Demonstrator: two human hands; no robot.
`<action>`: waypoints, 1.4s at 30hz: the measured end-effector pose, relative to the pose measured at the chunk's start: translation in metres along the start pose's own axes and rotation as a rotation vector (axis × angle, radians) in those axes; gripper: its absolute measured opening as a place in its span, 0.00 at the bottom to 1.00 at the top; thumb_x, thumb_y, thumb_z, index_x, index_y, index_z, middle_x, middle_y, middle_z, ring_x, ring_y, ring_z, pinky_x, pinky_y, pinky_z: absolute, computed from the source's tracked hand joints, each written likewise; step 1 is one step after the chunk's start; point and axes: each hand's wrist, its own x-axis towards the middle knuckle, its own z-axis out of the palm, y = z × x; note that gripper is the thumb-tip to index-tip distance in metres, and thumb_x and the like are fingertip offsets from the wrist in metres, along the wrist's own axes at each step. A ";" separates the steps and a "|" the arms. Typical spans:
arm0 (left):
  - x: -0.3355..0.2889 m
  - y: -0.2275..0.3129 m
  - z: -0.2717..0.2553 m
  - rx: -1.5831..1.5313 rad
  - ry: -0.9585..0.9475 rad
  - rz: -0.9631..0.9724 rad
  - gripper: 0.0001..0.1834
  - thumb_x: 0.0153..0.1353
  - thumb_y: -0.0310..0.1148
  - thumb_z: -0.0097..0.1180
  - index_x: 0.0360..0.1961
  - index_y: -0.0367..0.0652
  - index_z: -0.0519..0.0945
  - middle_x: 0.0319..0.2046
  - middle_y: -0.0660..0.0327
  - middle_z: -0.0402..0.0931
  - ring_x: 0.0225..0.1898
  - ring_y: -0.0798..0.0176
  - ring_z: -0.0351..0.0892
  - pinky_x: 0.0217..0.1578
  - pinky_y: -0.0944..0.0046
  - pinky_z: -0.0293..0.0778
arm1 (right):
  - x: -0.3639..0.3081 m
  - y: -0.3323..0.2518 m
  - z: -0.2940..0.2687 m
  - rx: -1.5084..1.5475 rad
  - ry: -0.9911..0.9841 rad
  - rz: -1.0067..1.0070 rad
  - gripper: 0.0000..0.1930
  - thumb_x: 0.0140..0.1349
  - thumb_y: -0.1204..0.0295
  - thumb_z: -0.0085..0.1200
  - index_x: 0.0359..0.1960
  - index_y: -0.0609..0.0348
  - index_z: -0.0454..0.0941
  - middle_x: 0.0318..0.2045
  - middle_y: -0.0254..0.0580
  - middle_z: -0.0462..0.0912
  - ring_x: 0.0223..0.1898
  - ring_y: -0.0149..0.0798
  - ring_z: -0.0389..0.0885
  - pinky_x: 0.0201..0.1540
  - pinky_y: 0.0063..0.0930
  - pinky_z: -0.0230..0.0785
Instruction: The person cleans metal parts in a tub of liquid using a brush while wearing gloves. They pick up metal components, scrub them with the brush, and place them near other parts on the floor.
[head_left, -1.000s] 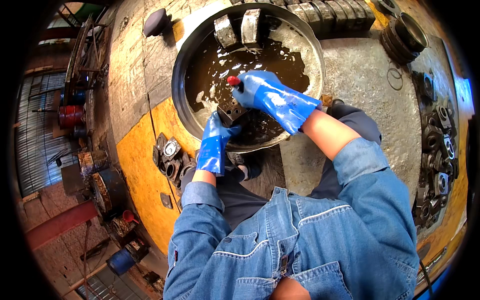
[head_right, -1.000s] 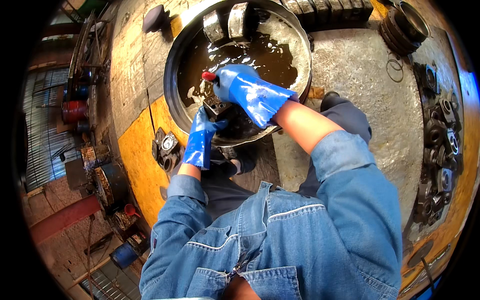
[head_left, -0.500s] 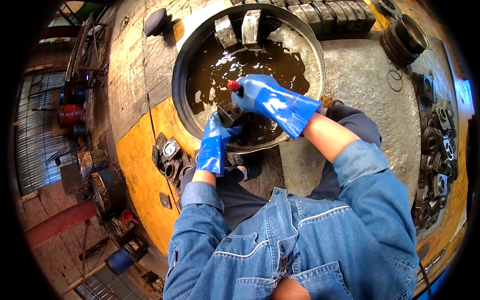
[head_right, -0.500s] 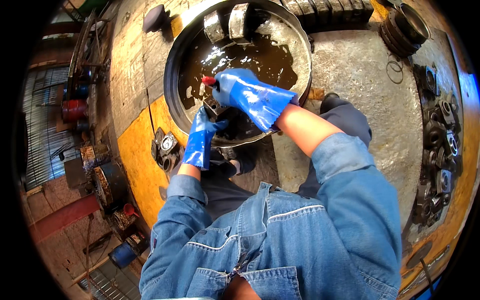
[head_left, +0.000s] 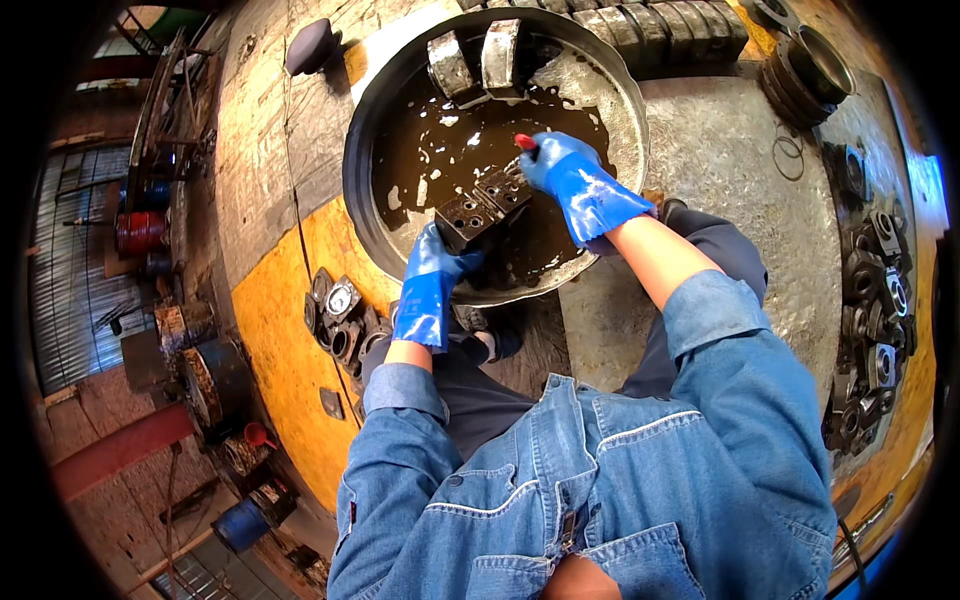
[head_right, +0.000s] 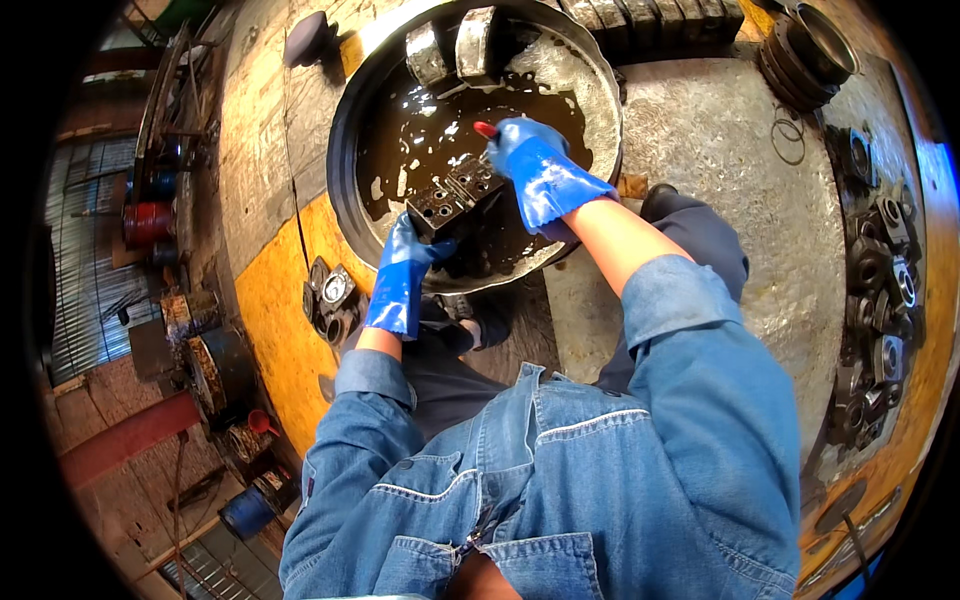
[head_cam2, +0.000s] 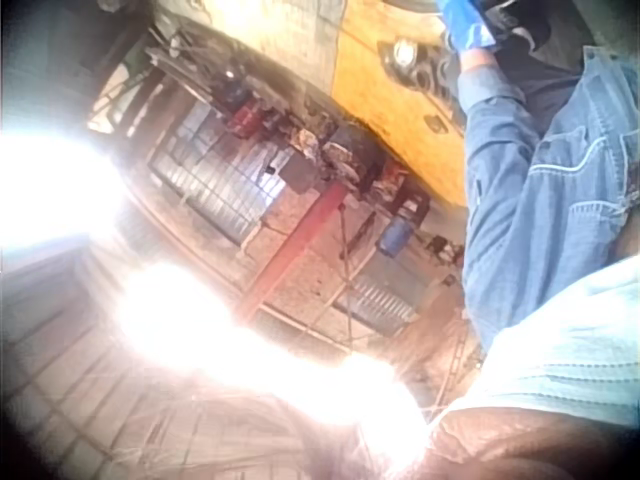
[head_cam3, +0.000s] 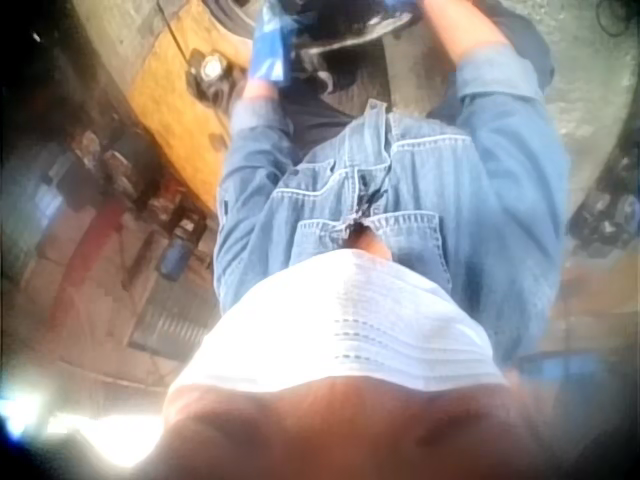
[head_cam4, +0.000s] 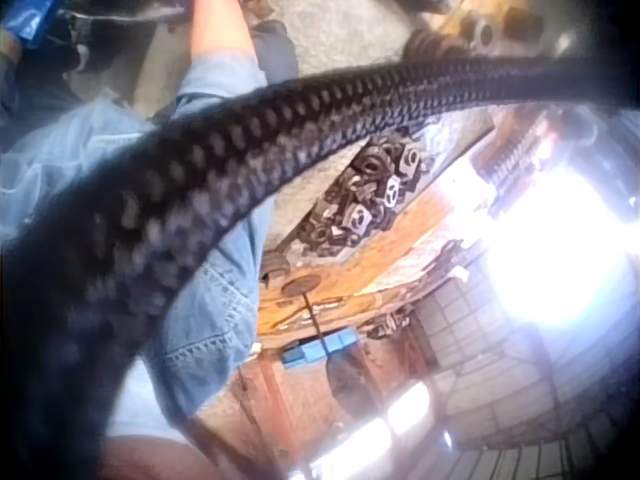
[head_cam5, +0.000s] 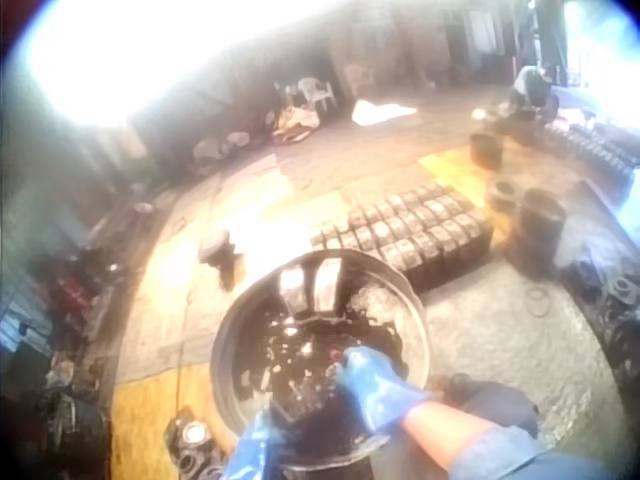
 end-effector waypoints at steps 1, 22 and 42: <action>-0.001 0.001 -0.001 0.031 -0.005 -0.023 0.39 0.43 0.38 0.81 0.57 0.37 0.80 0.49 0.49 0.86 0.52 0.50 0.85 0.56 0.56 0.78 | 0.003 0.009 0.007 -0.031 0.008 0.009 0.20 0.64 0.51 0.57 0.51 0.44 0.87 0.47 0.45 0.89 0.48 0.52 0.88 0.54 0.41 0.80; 0.000 -0.002 0.005 -0.091 -0.011 0.014 0.42 0.44 0.40 0.82 0.59 0.35 0.77 0.52 0.48 0.85 0.54 0.52 0.85 0.58 0.57 0.78 | -0.030 -0.049 -0.016 0.584 -0.232 -0.030 0.18 0.60 0.61 0.60 0.43 0.64 0.85 0.36 0.54 0.89 0.39 0.47 0.88 0.47 0.38 0.78; 0.007 0.013 0.005 0.087 0.016 -0.045 0.41 0.42 0.43 0.85 0.56 0.37 0.79 0.45 0.56 0.85 0.45 0.60 0.82 0.53 0.61 0.77 | 0.033 0.065 0.025 0.020 -0.017 -0.083 0.14 0.64 0.60 0.58 0.37 0.58 0.88 0.36 0.53 0.89 0.38 0.52 0.89 0.45 0.40 0.80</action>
